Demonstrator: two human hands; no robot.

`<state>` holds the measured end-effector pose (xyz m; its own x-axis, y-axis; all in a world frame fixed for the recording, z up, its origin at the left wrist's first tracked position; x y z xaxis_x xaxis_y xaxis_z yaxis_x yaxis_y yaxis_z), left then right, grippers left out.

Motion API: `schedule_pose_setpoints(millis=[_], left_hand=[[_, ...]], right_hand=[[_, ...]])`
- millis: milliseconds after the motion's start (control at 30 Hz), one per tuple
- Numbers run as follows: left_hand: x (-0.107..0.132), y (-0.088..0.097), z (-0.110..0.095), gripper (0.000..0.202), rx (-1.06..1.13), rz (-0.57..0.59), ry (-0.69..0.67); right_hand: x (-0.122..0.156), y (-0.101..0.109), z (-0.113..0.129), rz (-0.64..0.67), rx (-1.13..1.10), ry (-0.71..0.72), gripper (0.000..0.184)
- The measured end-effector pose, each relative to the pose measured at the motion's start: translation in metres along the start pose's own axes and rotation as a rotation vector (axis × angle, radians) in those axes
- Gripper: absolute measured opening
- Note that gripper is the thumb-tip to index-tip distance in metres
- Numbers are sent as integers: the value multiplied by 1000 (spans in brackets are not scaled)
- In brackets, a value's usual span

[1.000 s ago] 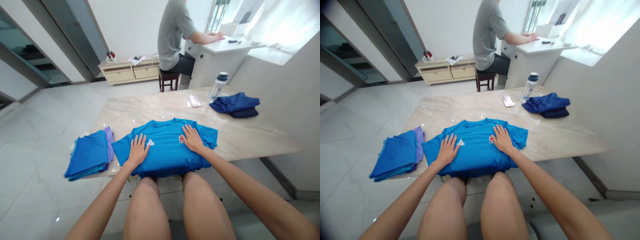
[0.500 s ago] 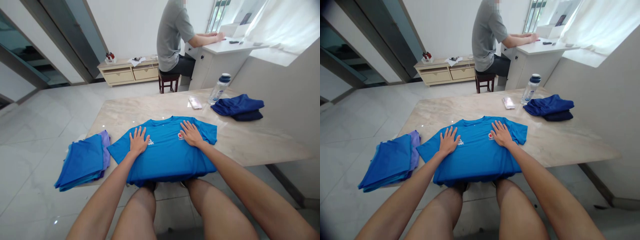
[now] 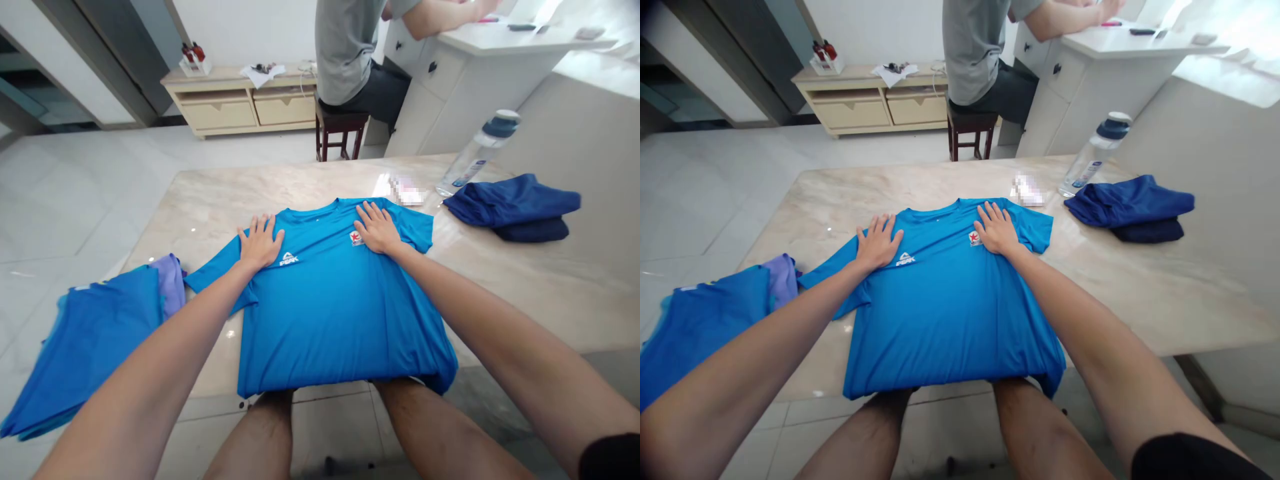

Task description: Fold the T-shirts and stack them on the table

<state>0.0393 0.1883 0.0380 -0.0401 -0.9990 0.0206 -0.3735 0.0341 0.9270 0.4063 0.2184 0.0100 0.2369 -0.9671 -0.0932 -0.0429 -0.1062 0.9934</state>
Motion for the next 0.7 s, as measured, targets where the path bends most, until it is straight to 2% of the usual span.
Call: schedule_pose_setpoints(millis=[133,200,267,333,400,467,533,600,633,700], left_hand=[[0,4,-4,73,50,10,10],[15,11,-7,73,109,-39,42],[44,20,-8,73,175,-148,40],[89,32,-6,69,232,-260,-27],[150,42,0,62,290,-317,-77],[217,48,8,52,341,-361,-34],[282,47,18,43,402,-398,96],[335,40,27,41,493,-392,252],[354,35,30,44,554,-349,334],[378,22,32,55,678,-259,454]], right_hand=[[10,19,-3,119,39,24,73],[36,38,-10,96,50,2,72],[81,62,-18,-29,16,-50,68],[146,86,-23,-196,-75,-127,60],[223,100,-22,-332,-200,-253,51],[301,99,-17,-396,-336,-409,42],[365,85,-8,-348,-465,-521,33],[407,66,2,-271,-563,-568,31],[419,56,6,-230,-607,-571,32],[428,40,13,-178,-678,-567,35]])
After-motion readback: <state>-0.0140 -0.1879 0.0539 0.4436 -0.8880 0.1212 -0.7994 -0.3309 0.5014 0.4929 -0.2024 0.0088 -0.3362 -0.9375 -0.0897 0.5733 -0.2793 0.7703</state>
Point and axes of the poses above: each hand's wrist, its own x-axis away from the middle knuckle, its own y-axis out of the back of the hand, z = x × y, the point moved 1 cm from there along -x, towards the middle knuckle, and after that the axes turned 10 degrees about x, right-handed, at the moved point
